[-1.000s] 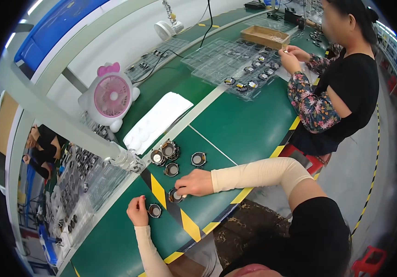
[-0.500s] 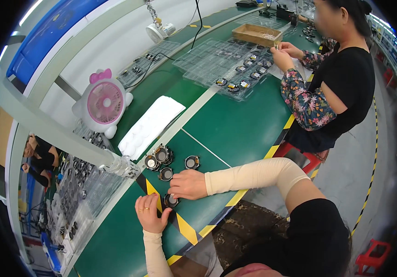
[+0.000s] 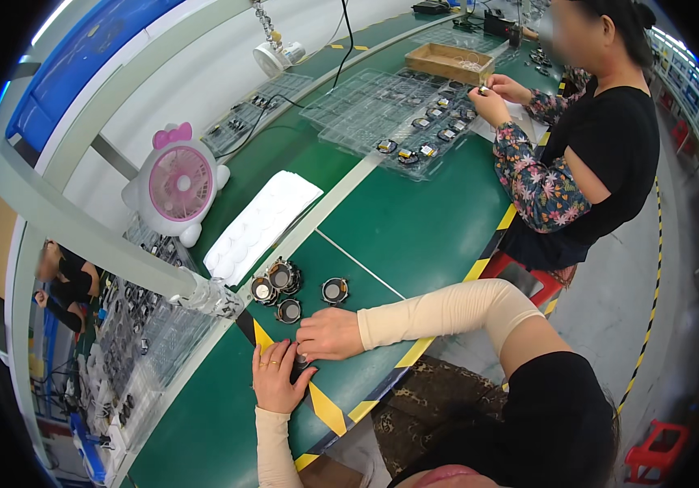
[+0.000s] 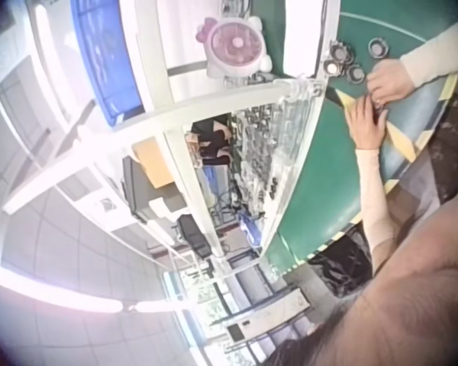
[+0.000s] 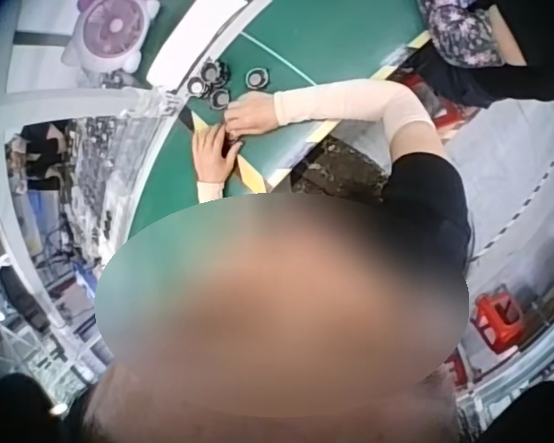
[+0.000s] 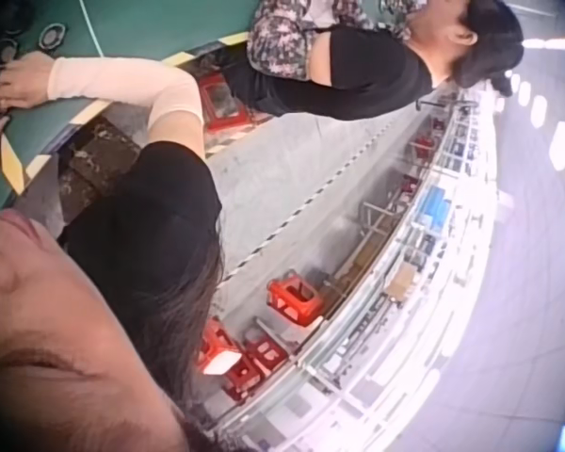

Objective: Fetching small circular electronic components from a shelf and assembling them into housings at a factory workstation.

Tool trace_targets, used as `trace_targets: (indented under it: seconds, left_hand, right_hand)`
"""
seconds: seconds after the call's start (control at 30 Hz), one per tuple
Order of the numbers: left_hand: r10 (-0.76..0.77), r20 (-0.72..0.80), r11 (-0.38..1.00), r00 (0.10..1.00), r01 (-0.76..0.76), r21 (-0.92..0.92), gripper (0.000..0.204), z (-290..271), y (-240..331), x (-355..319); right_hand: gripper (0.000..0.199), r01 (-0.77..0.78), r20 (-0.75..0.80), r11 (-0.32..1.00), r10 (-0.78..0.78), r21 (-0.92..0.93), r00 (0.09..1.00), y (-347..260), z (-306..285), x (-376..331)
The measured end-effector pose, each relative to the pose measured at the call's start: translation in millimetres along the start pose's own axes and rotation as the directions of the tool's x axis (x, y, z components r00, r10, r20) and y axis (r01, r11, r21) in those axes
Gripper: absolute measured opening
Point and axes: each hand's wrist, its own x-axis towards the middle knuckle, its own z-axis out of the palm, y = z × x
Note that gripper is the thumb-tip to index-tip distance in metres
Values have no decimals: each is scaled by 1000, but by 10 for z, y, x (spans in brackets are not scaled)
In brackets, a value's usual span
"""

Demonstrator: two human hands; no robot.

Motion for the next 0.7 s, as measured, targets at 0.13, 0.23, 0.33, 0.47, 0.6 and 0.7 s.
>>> trace_targets:
  seconds: [0.13,0.23,0.33,0.47,0.6,0.7]
  left_hand:
    - [0,-35,999,999,-2,-53,53,-2,63,46]
    - [-75,-32,987,997,70,-147,57,-10,67,-10]
    - [-157,-5,973,988,153,-171,68,-5,-35,-163]
    - [-178,101,922,979,202,-332,90,-33,41,192]
    - [-170,112,866,979,202,-457,90,-82,-117,14]
    - [-219,129,865,967,254,-433,91,-46,-146,-82]
  right_hand:
    - [17,-8,7,1000,8,5,1000,0,-19,-39]
    - [16,0,4,999,0,39,1000,-20,27,-15]
    - [13,102,-29,994,-101,36,994,-5,151,87]
    - [19,-62,-45,996,59,-59,997,53,-211,14]
    - [23,-73,-51,997,73,1,996,-14,-131,172]
    - [26,-77,-18,996,78,38,997,-80,-72,222]
